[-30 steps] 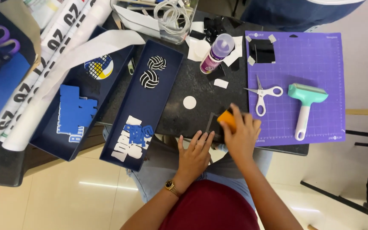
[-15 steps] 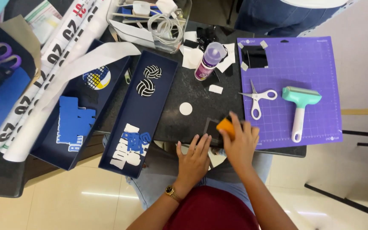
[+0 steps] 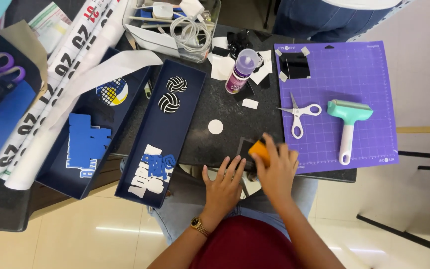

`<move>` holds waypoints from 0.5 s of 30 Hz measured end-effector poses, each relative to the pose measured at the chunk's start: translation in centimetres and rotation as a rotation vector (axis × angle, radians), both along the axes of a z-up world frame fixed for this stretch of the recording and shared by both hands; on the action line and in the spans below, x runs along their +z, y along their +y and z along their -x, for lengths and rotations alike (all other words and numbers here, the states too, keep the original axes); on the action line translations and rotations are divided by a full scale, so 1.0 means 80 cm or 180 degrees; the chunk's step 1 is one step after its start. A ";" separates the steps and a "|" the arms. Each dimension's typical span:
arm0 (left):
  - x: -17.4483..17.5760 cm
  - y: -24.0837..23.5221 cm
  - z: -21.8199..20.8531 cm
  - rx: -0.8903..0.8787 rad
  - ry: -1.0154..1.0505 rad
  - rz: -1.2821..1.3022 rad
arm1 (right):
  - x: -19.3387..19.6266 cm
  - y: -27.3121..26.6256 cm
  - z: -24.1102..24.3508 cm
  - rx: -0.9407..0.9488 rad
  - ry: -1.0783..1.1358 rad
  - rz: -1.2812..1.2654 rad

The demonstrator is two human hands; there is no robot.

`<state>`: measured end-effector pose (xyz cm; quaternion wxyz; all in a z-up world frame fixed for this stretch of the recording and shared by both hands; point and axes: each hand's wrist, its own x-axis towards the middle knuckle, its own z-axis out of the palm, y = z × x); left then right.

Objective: Peeling small volleyball-themed vinyl stickers from a sheet and applying them to circular white backings, using a squeegee and scissors for assistance.

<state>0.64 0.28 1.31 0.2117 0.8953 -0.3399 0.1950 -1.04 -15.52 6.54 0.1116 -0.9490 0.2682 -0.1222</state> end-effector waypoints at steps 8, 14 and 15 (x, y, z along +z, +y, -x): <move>0.000 0.000 0.001 0.0007 0.0009 -0.0004 | -0.007 -0.025 -0.025 0.0033 -0.0070 0.0194; -0.001 -0.001 0.004 0.0049 0.0045 0.0061 | -0.001 -0.005 0.017 0.0135 0.0068 -0.0100; 0.000 -0.003 0.002 0.0056 0.0047 0.0066 | -0.002 -0.013 0.006 0.0143 0.0070 -0.0095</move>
